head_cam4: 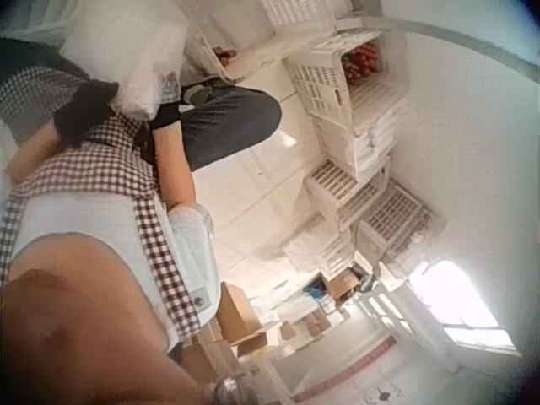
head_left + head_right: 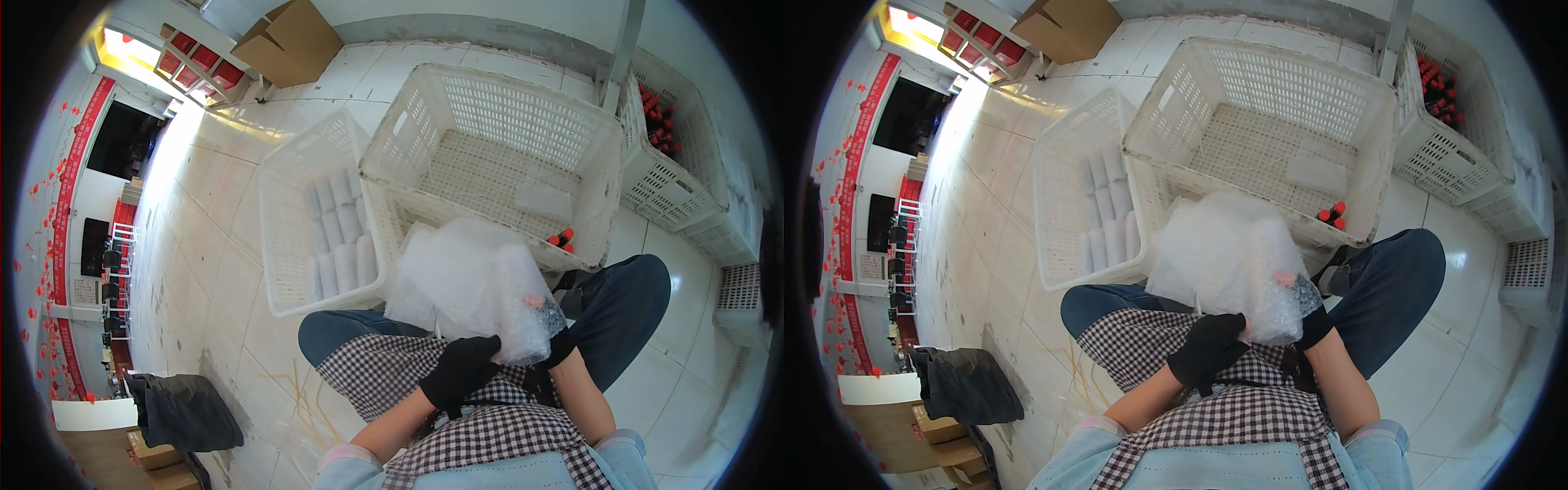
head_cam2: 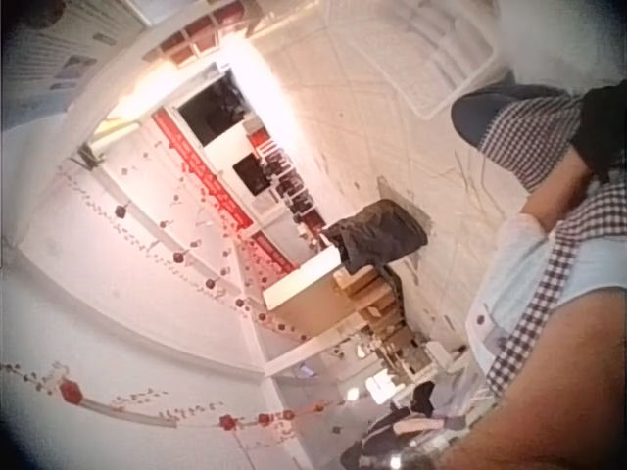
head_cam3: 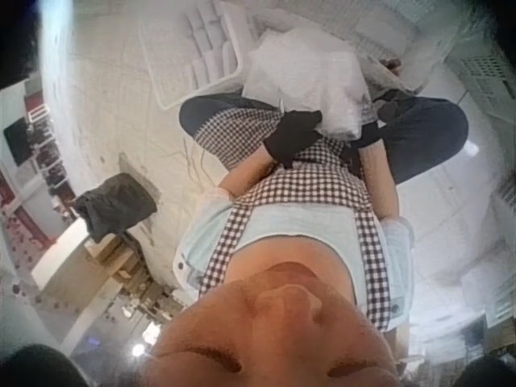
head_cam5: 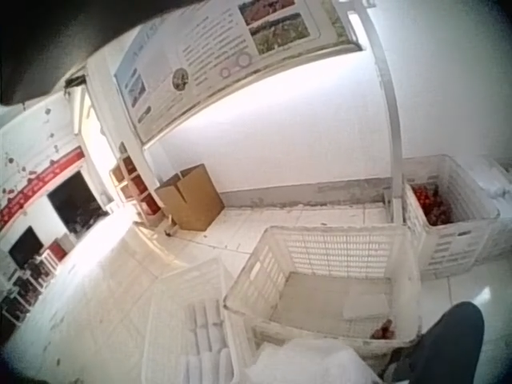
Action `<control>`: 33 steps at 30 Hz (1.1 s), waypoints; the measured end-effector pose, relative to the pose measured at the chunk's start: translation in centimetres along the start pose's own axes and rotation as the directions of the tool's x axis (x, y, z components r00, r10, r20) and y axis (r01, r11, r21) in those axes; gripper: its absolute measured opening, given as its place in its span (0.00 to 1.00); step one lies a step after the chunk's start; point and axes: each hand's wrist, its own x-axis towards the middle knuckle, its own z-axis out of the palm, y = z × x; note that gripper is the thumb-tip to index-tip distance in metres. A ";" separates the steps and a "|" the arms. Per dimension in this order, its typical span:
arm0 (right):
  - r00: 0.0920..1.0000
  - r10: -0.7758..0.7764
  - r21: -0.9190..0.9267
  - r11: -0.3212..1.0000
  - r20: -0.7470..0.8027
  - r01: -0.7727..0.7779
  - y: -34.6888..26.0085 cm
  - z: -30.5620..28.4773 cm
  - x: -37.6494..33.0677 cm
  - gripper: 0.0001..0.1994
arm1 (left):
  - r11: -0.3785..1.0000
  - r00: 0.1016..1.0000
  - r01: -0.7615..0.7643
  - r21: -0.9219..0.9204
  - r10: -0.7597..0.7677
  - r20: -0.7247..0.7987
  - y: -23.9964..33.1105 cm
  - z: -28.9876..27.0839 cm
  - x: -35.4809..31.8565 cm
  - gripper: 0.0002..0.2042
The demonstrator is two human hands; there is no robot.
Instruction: The recorder is wrapping glass bottles in bubble wrap and placing them into a plastic crate for shipping.
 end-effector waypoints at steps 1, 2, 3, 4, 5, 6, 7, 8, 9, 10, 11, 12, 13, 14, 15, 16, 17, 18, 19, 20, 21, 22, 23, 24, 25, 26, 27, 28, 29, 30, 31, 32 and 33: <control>1.000 -0.014 0.000 1.000 -0.005 0.014 0.0 -1.0 0.2 0.16 | 1.000 1.000 -0.013 -0.004 0.013 0.004 0.2 0.1 0.0 0.15; 0.995 -0.100 0.028 0.994 -0.029 0.101 0.5 -1.3 0.8 0.18 | 1.000 0.999 0.008 0.001 -0.007 -0.040 0.1 0.0 -0.1 0.15; 0.981 -0.185 0.054 0.981 -0.056 0.188 0.7 -1.5 1.1 0.19 | 1.000 0.996 0.029 0.005 -0.028 -0.085 0.1 -0.1 0.0 0.16; 0.980 -0.193 0.057 0.979 -0.058 0.196 0.8 -1.9 1.0 0.19 | 1.000 0.997 0.022 0.005 -0.021 -0.080 0.2 -0.2 0.1 0.16; 0.981 -0.151 0.020 0.988 -0.121 0.155 0.9 1.4 0.3 0.19 | 1.000 1.000 -0.003 -0.010 0.003 -0.016 0.2 -0.5 -0.1 0.15; 0.974 -0.123 -0.018 0.992 -0.189 0.121 1.0 3.9 -0.4 0.20 | 0.999 0.998 -0.038 -0.034 0.039 0.050 0.7 -0.7 -0.1 0.15; 0.947 -0.181 -0.030 0.983 -0.265 0.179 1.5 5.2 -0.3 0.21 | 0.999 0.998 -0.040 -0.032 0.041 0.049 1.3 -0.6 0.1 0.15; 0.949 -0.180 -0.029 0.984 -0.259 0.178 1.3 6.5 -0.3 0.21 | 0.986 0.982 -0.136 -0.092 0.147 0.122 1.8 -0.2 0.3 0.14; 0.947 -0.225 -0.113 0.973 -0.229 0.203 0.8 7.9 -0.5 0.22 | 0.962 0.950 -0.223 -0.158 0.251 0.189 2.1 0.2 0.2 0.13; 0.944 -0.267 -0.195 0.954 -0.194 0.230 0.6 8.8 -0.4 0.23 | 0.964 0.951 -0.220 -0.151 0.247 0.188 2.1 0.5 0.0 0.13; 0.942 -0.274 -0.193 0.952 -0.194 0.237 0.7 9.2 -0.2 0.23 | 0.968 0.953 -0.197 -0.154 0.226 0.203 2.0 1.0 0.0 0.12; 0.956 -0.252 -0.079 0.967 -0.150 0.242 0.8 9.5 0.1 0.24 | 0.972 0.954 -0.174 -0.157 0.206 0.218 1.6 1.3 -0.1 0.12; 0.967 -0.234 0.037 0.970 -0.101 0.238 0.7 9.6 0.3 0.25 | 0.971 0.952 -0.180 -0.157 0.212 0.220 1.2 1.4 -0.1 0.12; 0.967 -0.234 0.037 0.970 -0.100 0.238 0.6 9.8 0.4 0.25 | 0.967 0.961 -0.168 -0.192 0.204 0.189 0.6 1.5 -0.4 0.11; 0.984 -0.158 0.064 0.984 -0.084 0.164 0.3 10.0 0.2 0.25 | 0.961 0.968 -0.156 -0.226 0.194 0.157 -0.1 1.5 -0.5 0.11; 0.994 -0.082 0.089 0.992 -0.066 0.087 0.1 10.3 0.0 0.25 | 0.962 0.969 -0.156 -0.225 0.193 0.156 -0.9 1.4 -0.7 0.11; 0.994 -0.083 0.088 0.992 -0.068 0.088 -0.3 10.8 -0.7 0.25 | 0.968 0.962 -0.162 -0.190 0.198 0.187 -1.7 1.2 -0.8 0.12; 0.994 -0.072 -0.047 0.997 -0.083 0.068 -0.6 11.6 -1.7 0.26 | 0.975 0.956 -0.164 -0.152 0.195 0.220 -2.0 0.5 -0.8 0.12; 0.993 -0.062 -0.180 0.983 -0.099 0.044 -0.7 12.0 -2.2 0.26 | 0.975 0.956 -0.160 -0.153 0.192 0.220 -2.2 -0.2 -1.0 0.12; 0.993 -0.061 -0.180 0.983 -0.100 0.042 -0.6 11.3 -2.1 0.26 | 0.972 0.952 -0.077 -0.223 0.138 0.273 -1.5 -1.5 -0.8 0.12; 0.999 -0.029 -0.263 0.964 -0.023 0.022 -0.7 9.8 -1.7 0.26 | 0.957 0.941 0.009 -0.290 0.091 0.327 -0.8 -2.4 -0.4 0.12; 0.999 0.010 -0.346 0.938 0.050 0.008 -0.8 8.8 -1.5 0.26 | 0.956 0.940 0.008 -0.294 0.092 0.327 0.0 -3.1 0.0 0.12; 0.999 0.014 -0.348 0.937 0.051 0.005 -1.0 8.5 -1.6 0.26 | 0.919 0.877 0.221 -0.325 -0.042 0.478 1.0 -3.9 0.2 0.12; 0.993 0.018 -0.437 0.899 0.114 0.034 -1.1 8.3 -1.7 0.26 | 0.846 0.768 0.427 -0.319 -0.153 0.621 1.6 -4.3 0.4 0.12; 0.984 0.028 -0.519 0.852 0.176 0.069 -1.2 8.2 -1.7 0.26 | 0.845 0.769 0.429 -0.320 -0.156 0.620 2.1 -4.0 0.5 0.12; 0.984 0.025 -0.521 0.851 0.177 0.072 -1.1 8.8 -1.7 0.26 | 0.767 0.741 0.525 -0.368 -0.199 0.642 3.0 -3.1 0.9 0.13; 0.989 0.026 -0.433 0.900 0.145 0.040 -0.8 9.8 -1.6 0.25 | 0.676 0.707 0.613 -0.409 -0.237 0.666 3.6 -2.2 1.2 0.13; 0.992 0.041 -0.336 0.942 0.121 0.002 -0.2 10.8 -1.1 0.25 | 0.674 0.706 0.617 -0.405 -0.248 0.663 3.3 -1.3 0.7 0.13; 0.990 0.049 -0.334 0.943 0.129 -0.003 0.4 11.9 -0.8 0.25 | 0.838 0.833 0.350 -0.418 -0.075 0.547 2.5 -0.2 -0.1 0.14; 0.994 0.014 -0.229 0.973 0.109 0.011 0.8 13.0 -0.8 0.24 | 0.921 0.888 0.045 -0.387 0.140 0.438 2.7 -0.4 0.1 0.15; 0.996 -0.017 -0.123 0.992 0.086 0.028 0.9 13.6 -0.7 0.23 | 0.922 0.888 0.047 -0.385 0.138 0.439 2.9 -0.6 0.4 0.15; 0.996 -0.020 -0.123 0.992 0.087 0.030 1.1 13.3 -0.1 0.23 | 0.885 0.793 0.301 -0.355 -0.025 0.609 4.2 -2.0 2.0 0.16; 0.995 0.004 -0.064 0.998 0.101 0.003 1.4 12.7 0.8 0.24 | 0.801 0.636 0.532 -0.273 -0.166 0.754 5.1 -2.8 3.0 0.18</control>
